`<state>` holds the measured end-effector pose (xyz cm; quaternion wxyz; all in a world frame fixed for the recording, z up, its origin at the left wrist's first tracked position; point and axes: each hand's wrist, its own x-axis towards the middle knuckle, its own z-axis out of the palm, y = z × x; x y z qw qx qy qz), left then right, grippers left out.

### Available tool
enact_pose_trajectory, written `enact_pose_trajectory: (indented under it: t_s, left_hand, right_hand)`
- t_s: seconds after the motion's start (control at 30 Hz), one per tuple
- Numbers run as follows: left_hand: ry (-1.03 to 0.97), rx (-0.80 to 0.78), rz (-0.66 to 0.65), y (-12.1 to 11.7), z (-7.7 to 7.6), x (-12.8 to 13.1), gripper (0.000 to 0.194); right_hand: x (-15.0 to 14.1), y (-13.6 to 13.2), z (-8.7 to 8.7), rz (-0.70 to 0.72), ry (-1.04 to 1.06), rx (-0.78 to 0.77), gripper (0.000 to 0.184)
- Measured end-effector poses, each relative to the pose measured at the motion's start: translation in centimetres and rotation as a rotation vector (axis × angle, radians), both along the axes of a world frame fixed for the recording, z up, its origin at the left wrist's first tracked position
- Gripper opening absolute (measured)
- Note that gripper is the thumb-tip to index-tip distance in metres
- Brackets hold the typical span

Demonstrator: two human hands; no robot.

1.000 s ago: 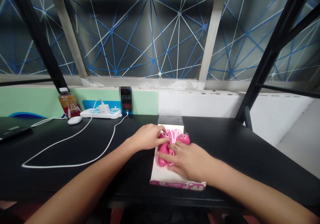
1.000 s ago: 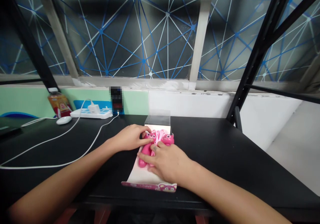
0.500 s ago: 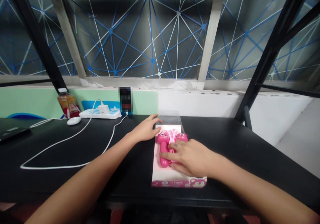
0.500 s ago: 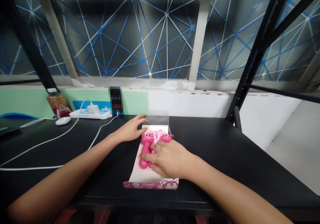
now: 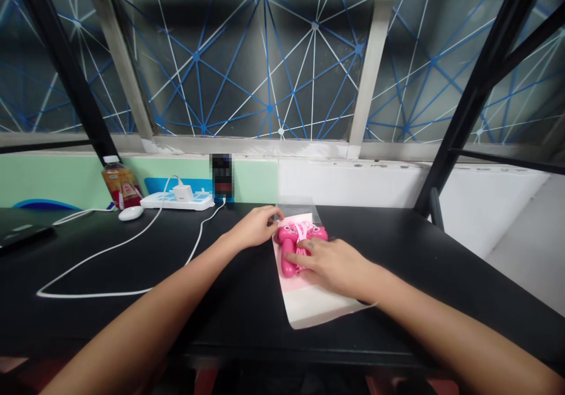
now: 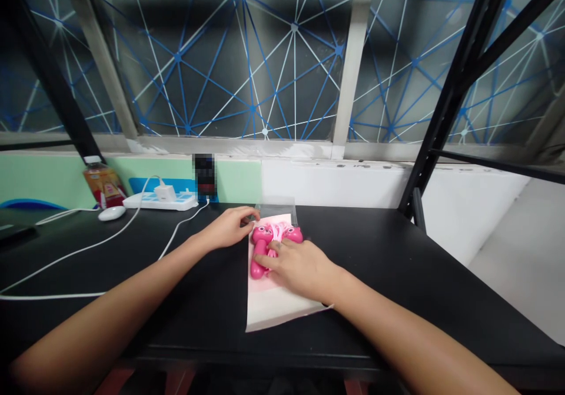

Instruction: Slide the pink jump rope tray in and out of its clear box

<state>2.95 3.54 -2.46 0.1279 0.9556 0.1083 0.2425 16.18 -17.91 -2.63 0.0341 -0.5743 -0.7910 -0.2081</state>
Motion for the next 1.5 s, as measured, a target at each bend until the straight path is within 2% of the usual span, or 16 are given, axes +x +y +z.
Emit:
enact_pose_trajectory:
  t_s: [0.1, 0.23, 0.37, 0.5, 0.67, 0.9, 1.0, 1.07, 1.13, 1.27, 1.5]
  left_hand:
    - [-0.017, 0.028, 0.042, 0.1, 0.0, 0.0, 0.018]
    - [-0.018, 0.091, 0.034, 0.3, -0.3, 0.2, 0.032]
    - [0.031, 0.113, -0.022, -0.2, -0.4, 0.1, 0.035]
    - [0.051, 0.13, -0.062, -1.9, 0.0, 0.0, 0.036]
    - [0.026, 0.075, -0.097, -3.0, 0.1, -0.1, 0.039]
    - [0.031, 0.014, -0.116, -2.8, -0.4, 0.2, 0.041]
    - [0.017, -0.009, -0.114, -2.6, -0.3, 0.2, 0.041]
    - [0.01, -0.01, -0.103, -2.3, -0.3, 0.2, 0.044]
    - [0.013, -0.003, -0.087, -2.0, -0.4, 0.2, 0.047]
    - [0.035, 0.022, -0.107, -1.8, -0.7, 0.3, 0.046]
    - [0.047, 0.058, -0.097, -2.7, -0.2, -0.2, 0.041]
  right_hand:
    - [-0.7, -0.6, 0.8, 0.019, -0.017, -0.022, 0.034]
    - [-1.3, -1.0, 1.3, 0.033, -0.011, -0.041, 0.037]
    - [-1.1, -0.4, 0.4, -0.04, 0.009, 0.017, 0.033]
    - [0.0, 0.5, -0.6, -0.112, -0.052, 0.085, 0.036]
    - [1.1, 1.3, -0.9, 0.04, -0.113, 0.046, 0.036]
    - [1.7, 1.8, -1.5, 0.013, -0.052, 0.132, 0.035]
    - [0.8, 0.7, -1.1, 0.163, 0.081, 0.047, 0.035]
    - [-0.2, -0.3, -0.8, 0.331, 0.227, -0.124, 0.04]
    - [-1.0, -1.1, -0.5, 0.382, 0.309, -0.245, 0.045]
    - [-1.0, -1.1, -0.4, 0.318, 0.383, -0.316, 0.044]
    - [0.8, -0.2, -0.3, 0.069, 0.442, -0.284, 0.042]
